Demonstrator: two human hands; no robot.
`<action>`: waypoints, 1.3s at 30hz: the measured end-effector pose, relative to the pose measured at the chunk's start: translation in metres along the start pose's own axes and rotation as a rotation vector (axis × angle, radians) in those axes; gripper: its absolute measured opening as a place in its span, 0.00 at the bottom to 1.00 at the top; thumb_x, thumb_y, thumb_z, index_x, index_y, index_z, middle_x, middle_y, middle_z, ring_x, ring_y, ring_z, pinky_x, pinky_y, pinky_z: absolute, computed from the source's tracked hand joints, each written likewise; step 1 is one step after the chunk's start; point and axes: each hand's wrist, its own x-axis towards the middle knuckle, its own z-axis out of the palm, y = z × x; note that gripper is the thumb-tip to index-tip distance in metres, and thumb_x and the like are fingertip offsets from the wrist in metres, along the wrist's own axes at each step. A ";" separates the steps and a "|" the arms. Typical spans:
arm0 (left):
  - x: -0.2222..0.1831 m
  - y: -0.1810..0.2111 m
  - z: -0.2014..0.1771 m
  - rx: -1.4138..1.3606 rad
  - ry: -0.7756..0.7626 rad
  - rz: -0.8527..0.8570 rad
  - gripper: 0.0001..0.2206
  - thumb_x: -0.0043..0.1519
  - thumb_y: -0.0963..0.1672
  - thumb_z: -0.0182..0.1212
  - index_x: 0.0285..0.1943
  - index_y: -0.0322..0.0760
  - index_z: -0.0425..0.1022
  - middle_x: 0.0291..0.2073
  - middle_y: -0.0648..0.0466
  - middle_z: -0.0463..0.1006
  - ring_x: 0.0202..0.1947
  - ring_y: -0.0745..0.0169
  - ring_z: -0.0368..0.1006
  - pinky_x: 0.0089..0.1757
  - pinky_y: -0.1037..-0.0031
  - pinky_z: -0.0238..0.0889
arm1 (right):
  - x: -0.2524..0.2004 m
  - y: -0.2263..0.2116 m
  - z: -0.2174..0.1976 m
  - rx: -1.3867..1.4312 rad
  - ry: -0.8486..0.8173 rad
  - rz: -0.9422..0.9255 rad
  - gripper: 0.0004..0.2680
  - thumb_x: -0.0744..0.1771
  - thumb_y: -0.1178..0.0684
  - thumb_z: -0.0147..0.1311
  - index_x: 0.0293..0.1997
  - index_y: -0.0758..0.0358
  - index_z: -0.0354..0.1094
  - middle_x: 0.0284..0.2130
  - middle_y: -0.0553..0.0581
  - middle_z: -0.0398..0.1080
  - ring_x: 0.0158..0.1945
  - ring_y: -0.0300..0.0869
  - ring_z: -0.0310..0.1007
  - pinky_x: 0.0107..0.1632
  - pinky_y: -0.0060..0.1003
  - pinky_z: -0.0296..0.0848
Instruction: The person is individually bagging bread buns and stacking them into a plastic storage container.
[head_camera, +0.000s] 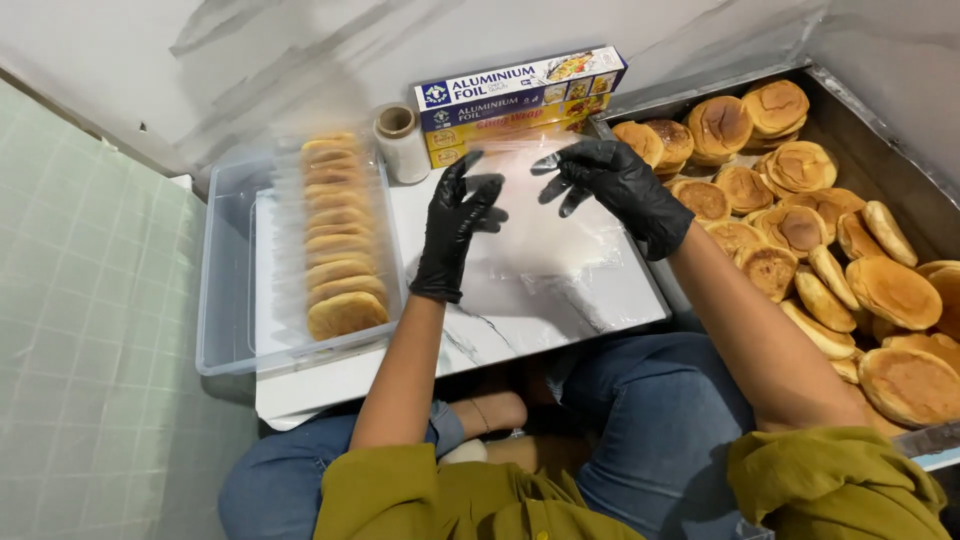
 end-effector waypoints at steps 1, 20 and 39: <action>-0.006 0.002 0.009 0.031 0.052 0.058 0.26 0.58 0.44 0.73 0.66 0.40 0.68 0.42 0.44 0.80 0.21 0.52 0.78 0.22 0.70 0.71 | -0.004 -0.008 -0.005 0.101 -0.078 0.021 0.07 0.67 0.58 0.64 0.48 0.62 0.76 0.35 0.64 0.77 0.39 0.48 0.80 0.37 0.39 0.82; -0.016 -0.054 0.043 0.015 0.261 0.151 0.04 0.59 0.40 0.69 0.41 0.36 0.82 0.16 0.44 0.77 0.06 0.69 0.65 0.12 0.86 0.53 | -0.024 -0.001 -0.032 -0.032 0.095 0.109 0.03 0.68 0.61 0.58 0.44 0.68 0.75 0.20 0.66 0.73 0.23 0.43 0.76 0.29 0.31 0.79; -0.022 -0.118 0.010 0.193 0.428 0.133 0.11 0.67 0.47 0.58 0.34 0.40 0.67 0.22 0.45 0.81 0.16 0.58 0.77 0.18 0.77 0.70 | -0.055 0.146 -0.109 -1.178 -0.089 0.207 0.16 0.64 0.46 0.53 0.58 0.56 0.66 0.43 0.65 0.74 0.53 0.58 0.75 0.54 0.52 0.76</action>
